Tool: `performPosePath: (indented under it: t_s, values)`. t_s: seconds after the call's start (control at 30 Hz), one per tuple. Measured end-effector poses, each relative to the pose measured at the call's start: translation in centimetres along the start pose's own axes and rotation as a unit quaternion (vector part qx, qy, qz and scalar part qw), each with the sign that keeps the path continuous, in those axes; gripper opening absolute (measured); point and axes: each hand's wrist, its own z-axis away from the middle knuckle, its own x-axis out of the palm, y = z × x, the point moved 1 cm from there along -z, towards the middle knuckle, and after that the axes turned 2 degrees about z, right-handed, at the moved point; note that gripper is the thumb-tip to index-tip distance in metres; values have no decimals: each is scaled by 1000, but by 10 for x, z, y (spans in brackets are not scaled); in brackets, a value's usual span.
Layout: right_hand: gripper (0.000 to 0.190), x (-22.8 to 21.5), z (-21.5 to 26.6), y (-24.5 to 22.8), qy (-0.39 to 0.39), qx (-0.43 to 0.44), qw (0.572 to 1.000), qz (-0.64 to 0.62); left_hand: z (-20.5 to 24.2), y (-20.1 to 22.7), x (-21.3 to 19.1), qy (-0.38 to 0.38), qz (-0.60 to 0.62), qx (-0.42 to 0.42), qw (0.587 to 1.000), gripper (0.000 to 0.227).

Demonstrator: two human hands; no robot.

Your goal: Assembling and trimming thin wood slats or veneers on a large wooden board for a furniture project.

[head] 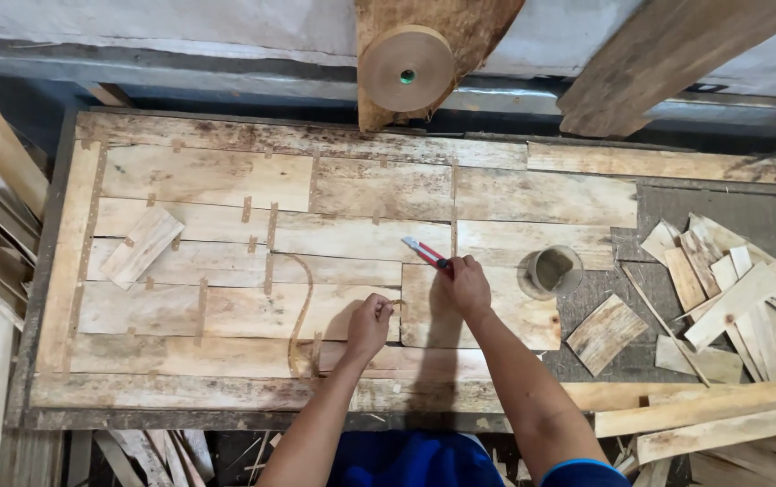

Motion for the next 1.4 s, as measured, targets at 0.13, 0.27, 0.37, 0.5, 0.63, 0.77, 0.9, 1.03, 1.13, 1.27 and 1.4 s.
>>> performPosePath:
  t_s: [0.13, 0.27, 0.37, 0.5, 0.63, 0.77, 0.9, 1.03, 1.13, 1.27, 1.4]
  values:
    - [31, 4, -2, 17, -7, -30, 999, 11, -5, 8, 24, 12, 3, -7, 1000, 11]
    - [33, -21, 9, 36, 23, 35, 998, -49, -4, 35, 42, -8, 21, -8, 1000, 11]
    - [33, -31, 12, 69, 37, 83, 994, -65, -7, 45, 66, -35, 37, -16, 999, 13]
    - [31, -37, 20, 100, 28, 111, 990, -80, -2, 71, 94, -64, 26, -27, 997, 14]
    - [33, -67, 39, 81, 99, 21, 992, -80, 3, 111, 107, -77, -2, -22, 997, 16]
    - [35, -42, 55, 107, -92, 15, 937, -336, 10, 162, 119, -113, -150, -25, 982, 22]
    - [20, -32, 53, 139, -105, 100, 852, -503, 17, 205, 132, -161, -178, -41, 970, 32]
    - [13, -48, 48, 175, -23, 45, 877, -478, 13, 176, 173, -199, -148, -64, 967, 33]
    - [16, -92, 41, 184, 62, 71, 910, -404, 10, 167, 195, -208, -119, -60, 969, 30]
    - [18, -102, 28, 226, 114, 178, 942, -262, 12, 191, 208, -215, -185, -63, 957, 36]
    - [24, -104, 16, 250, 157, 171, 936, -265, 0, 192, 234, -216, -196, -79, 953, 38]
